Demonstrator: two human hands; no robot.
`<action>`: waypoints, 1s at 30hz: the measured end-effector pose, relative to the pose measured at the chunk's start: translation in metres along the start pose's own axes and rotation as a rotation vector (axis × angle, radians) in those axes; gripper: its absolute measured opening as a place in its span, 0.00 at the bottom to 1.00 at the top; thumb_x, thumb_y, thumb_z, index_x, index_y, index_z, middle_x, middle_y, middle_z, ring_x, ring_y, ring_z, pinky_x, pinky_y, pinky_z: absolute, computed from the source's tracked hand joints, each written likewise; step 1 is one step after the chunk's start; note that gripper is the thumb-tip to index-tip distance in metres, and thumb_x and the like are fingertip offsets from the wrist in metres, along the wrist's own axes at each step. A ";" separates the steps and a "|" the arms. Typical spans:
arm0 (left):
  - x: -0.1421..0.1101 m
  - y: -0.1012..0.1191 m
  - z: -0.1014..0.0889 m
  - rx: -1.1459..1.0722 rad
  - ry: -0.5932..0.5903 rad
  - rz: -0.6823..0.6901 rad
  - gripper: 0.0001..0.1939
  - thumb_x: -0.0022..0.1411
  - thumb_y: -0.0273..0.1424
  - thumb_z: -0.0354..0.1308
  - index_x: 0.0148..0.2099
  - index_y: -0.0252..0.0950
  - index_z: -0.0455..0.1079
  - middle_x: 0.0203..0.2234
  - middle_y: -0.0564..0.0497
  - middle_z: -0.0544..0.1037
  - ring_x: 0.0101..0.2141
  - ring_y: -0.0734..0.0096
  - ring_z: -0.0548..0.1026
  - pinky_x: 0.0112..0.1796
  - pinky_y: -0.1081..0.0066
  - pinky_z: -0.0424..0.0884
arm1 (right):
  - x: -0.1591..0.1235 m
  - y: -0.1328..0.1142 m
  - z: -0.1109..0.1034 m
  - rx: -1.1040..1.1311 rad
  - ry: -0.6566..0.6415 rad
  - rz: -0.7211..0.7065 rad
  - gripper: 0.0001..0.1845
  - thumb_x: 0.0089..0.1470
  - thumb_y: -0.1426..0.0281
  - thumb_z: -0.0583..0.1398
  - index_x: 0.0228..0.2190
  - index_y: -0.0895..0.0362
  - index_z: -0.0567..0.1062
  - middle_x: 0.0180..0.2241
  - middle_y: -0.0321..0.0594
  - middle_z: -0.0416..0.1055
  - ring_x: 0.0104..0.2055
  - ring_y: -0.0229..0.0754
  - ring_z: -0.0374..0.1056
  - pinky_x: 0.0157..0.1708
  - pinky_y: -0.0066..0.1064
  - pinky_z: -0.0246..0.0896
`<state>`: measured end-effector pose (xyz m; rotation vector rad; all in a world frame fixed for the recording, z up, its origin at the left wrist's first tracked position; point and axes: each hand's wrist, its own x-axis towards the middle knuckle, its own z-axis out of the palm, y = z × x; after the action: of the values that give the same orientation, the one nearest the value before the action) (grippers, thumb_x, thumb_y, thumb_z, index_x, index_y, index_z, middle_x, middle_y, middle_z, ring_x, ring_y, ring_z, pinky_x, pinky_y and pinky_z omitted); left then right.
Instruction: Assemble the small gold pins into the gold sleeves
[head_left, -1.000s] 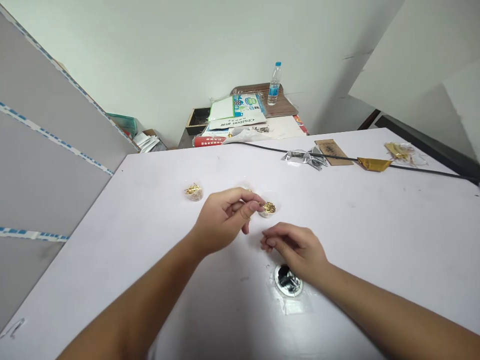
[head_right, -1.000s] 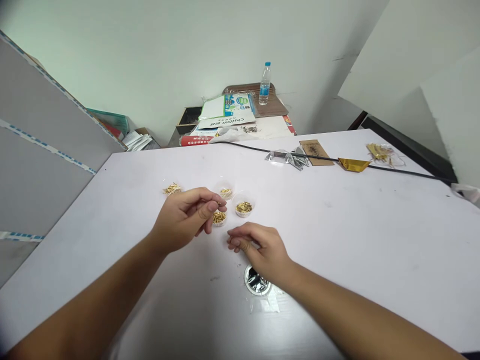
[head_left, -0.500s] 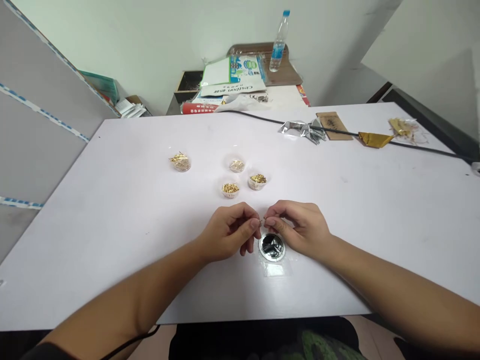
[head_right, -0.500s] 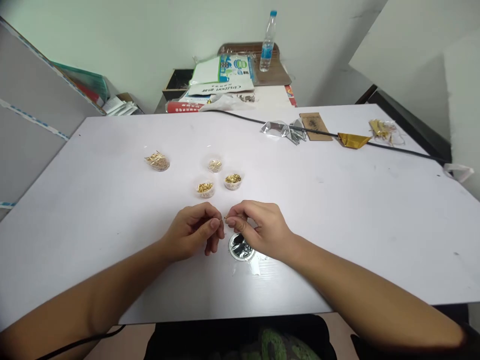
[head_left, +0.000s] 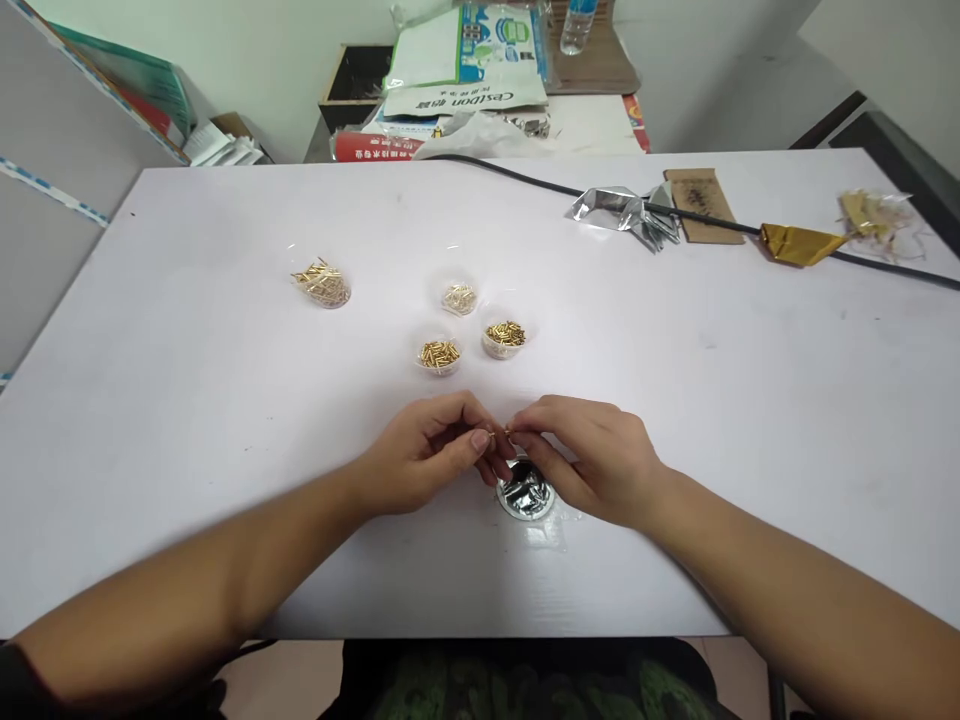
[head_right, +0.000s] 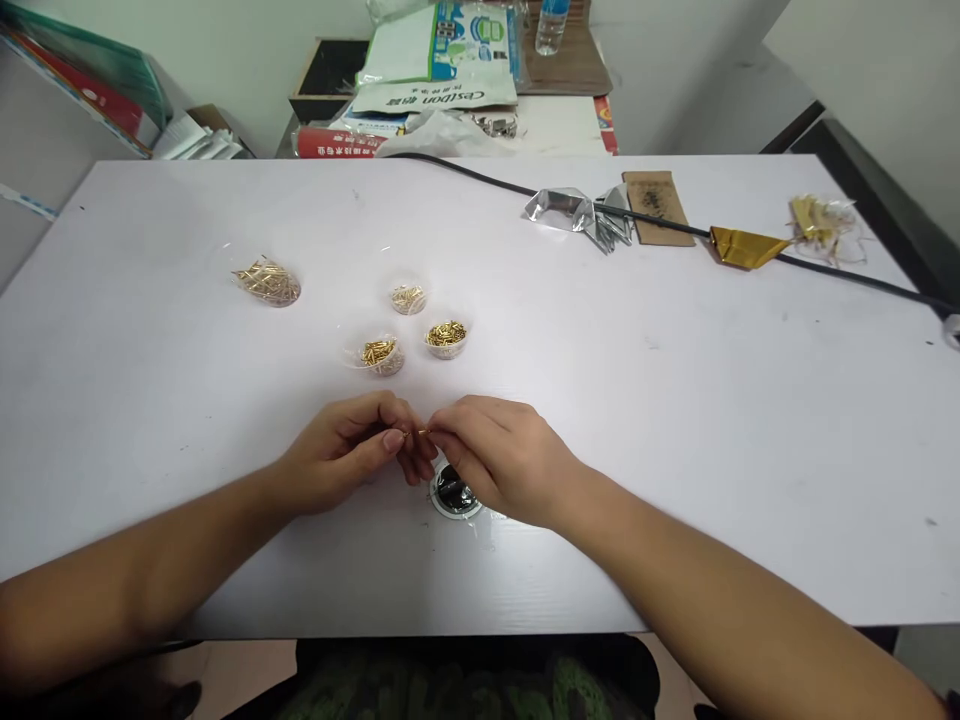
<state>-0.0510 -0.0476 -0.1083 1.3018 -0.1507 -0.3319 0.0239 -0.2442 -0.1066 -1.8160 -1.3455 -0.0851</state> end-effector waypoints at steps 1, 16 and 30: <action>0.000 0.000 -0.001 0.003 -0.002 0.001 0.07 0.67 0.29 0.52 0.40 0.29 0.67 0.31 0.46 0.77 0.32 0.73 0.78 0.35 0.72 0.77 | 0.000 0.000 0.000 -0.017 -0.008 -0.011 0.08 0.59 0.80 0.54 0.39 0.58 0.67 0.29 0.37 0.71 0.30 0.33 0.67 0.30 0.23 0.65; 0.003 0.001 -0.004 0.039 0.016 -0.057 0.05 0.66 0.26 0.53 0.37 0.30 0.68 0.33 0.46 0.77 0.34 0.74 0.77 0.38 0.74 0.76 | -0.003 0.000 0.002 -0.159 -0.111 -0.037 0.09 0.59 0.82 0.53 0.38 0.61 0.68 0.31 0.41 0.71 0.32 0.37 0.66 0.32 0.27 0.64; 0.003 0.007 0.001 0.238 0.076 -0.142 0.07 0.65 0.28 0.53 0.38 0.29 0.70 0.29 0.47 0.78 0.31 0.75 0.77 0.34 0.77 0.76 | 0.002 0.000 -0.001 -0.166 -0.113 -0.018 0.10 0.57 0.82 0.51 0.37 0.59 0.68 0.27 0.38 0.68 0.28 0.36 0.63 0.28 0.26 0.61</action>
<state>-0.0472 -0.0476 -0.1013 1.5629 -0.0339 -0.3936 0.0248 -0.2437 -0.1051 -1.9721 -1.4714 -0.1071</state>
